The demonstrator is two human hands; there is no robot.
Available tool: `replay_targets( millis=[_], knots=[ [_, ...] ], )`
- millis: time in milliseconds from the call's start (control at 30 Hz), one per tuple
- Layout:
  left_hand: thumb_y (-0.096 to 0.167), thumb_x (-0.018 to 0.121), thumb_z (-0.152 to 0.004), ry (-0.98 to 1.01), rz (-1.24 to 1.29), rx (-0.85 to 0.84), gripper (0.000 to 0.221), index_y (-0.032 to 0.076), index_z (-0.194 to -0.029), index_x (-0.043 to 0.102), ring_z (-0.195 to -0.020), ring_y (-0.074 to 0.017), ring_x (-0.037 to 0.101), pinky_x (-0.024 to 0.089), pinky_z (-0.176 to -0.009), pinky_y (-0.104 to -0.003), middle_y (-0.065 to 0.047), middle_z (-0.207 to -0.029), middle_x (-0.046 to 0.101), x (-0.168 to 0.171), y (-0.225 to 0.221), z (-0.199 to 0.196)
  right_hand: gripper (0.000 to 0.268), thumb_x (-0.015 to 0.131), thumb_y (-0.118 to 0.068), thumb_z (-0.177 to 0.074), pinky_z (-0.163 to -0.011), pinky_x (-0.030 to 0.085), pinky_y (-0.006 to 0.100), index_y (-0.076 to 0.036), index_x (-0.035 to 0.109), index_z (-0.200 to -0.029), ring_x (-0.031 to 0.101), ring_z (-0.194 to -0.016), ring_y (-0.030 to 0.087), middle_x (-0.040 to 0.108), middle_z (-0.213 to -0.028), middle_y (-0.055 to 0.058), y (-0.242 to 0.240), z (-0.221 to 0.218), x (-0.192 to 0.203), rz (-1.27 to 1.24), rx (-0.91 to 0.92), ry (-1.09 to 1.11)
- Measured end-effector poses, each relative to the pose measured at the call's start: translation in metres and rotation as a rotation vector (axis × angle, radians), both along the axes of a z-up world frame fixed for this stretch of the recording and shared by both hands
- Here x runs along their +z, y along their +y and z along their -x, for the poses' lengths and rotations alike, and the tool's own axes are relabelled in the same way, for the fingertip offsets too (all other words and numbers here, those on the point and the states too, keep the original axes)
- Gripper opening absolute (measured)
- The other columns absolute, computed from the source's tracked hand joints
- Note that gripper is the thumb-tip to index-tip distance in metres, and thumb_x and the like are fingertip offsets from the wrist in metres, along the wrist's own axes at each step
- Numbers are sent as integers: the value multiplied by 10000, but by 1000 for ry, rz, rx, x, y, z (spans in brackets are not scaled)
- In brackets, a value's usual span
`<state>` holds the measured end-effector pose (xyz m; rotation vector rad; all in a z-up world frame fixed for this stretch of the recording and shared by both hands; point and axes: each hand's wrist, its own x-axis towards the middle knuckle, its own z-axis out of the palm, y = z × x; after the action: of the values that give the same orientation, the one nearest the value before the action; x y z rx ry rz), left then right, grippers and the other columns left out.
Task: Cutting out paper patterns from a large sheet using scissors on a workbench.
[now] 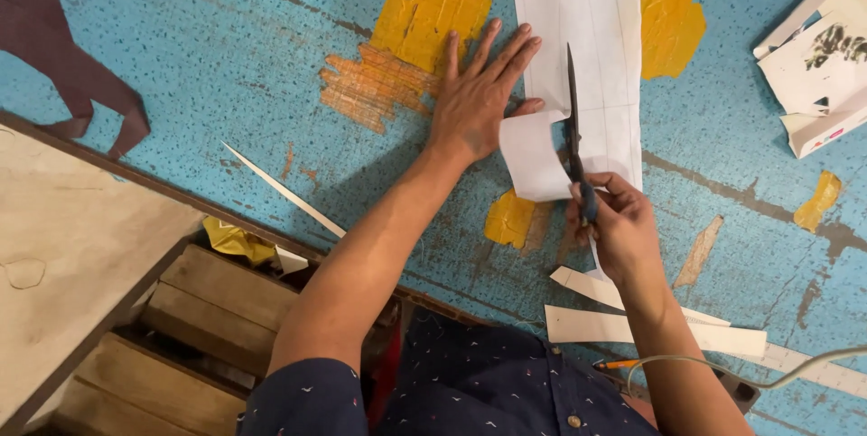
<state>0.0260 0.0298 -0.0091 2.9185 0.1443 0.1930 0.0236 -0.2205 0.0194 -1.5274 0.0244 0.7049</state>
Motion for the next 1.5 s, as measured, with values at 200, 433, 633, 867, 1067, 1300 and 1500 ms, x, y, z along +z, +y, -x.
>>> replay_targets(
  millis=[200,433,633,867,1067,1300,1500],
  knots=[
    [705,364,-1077,1,18,-10,768,259,-1670,167,-1600,-224,25,-23,-1262,-620,90,-1735,148,-8,3,-3,103,669,-116,-982,-410,341,265,-47,649,-1056,514,-503,151,604,-641,79,11,-12,0,15,1,-7],
    [641,257,-1048,-144,122,36,673,258,-1597,325,-1556,-238,237,144,-1215,-685,29,-1638,325,-10,29,-45,47,650,-29,-963,-356,339,233,-27,645,-1010,502,-462,140,616,-643,106,-5,-2,-3,16,28,-2],
    [648,323,-1114,47,-30,80,695,274,-1677,162,-1577,-281,7,61,-1233,-688,93,-1722,84,7,35,-48,58,611,-24,-986,-388,345,266,6,646,-1021,486,-444,168,586,-616,105,10,-15,1,53,1,-21],
    [669,342,-1118,-24,-65,80,691,282,-1671,193,-1576,-276,31,55,-1249,-683,91,-1714,125,-3,34,-47,88,592,-25,-989,-383,307,232,-48,672,-1016,415,-426,78,585,-632,20,25,-31,-10,35,-21,-33],
    [673,304,-1111,30,-52,71,698,284,-1674,165,-1583,-285,27,33,-1249,-690,92,-1716,94,4,35,-45,162,568,47,-961,-402,304,202,-40,684,-1033,419,-446,62,646,-703,31,28,-31,-9,3,-47,-23],
    [674,335,-1114,-12,-67,78,692,284,-1666,186,-1578,-288,42,54,-1260,-696,90,-1709,121,0,35,-45,62,669,-81,-959,-383,368,249,-61,648,-904,527,-468,157,597,-640,77,62,-45,9,-44,-49,-29],
    [686,368,-1104,-16,-61,74,718,272,-1669,210,-1578,-275,58,70,-1237,-693,94,-1715,141,0,36,-45,44,665,-37,-972,-410,322,238,-44,651,-930,480,-479,146,585,-656,89,65,-53,10,-6,-52,30]
  ],
)
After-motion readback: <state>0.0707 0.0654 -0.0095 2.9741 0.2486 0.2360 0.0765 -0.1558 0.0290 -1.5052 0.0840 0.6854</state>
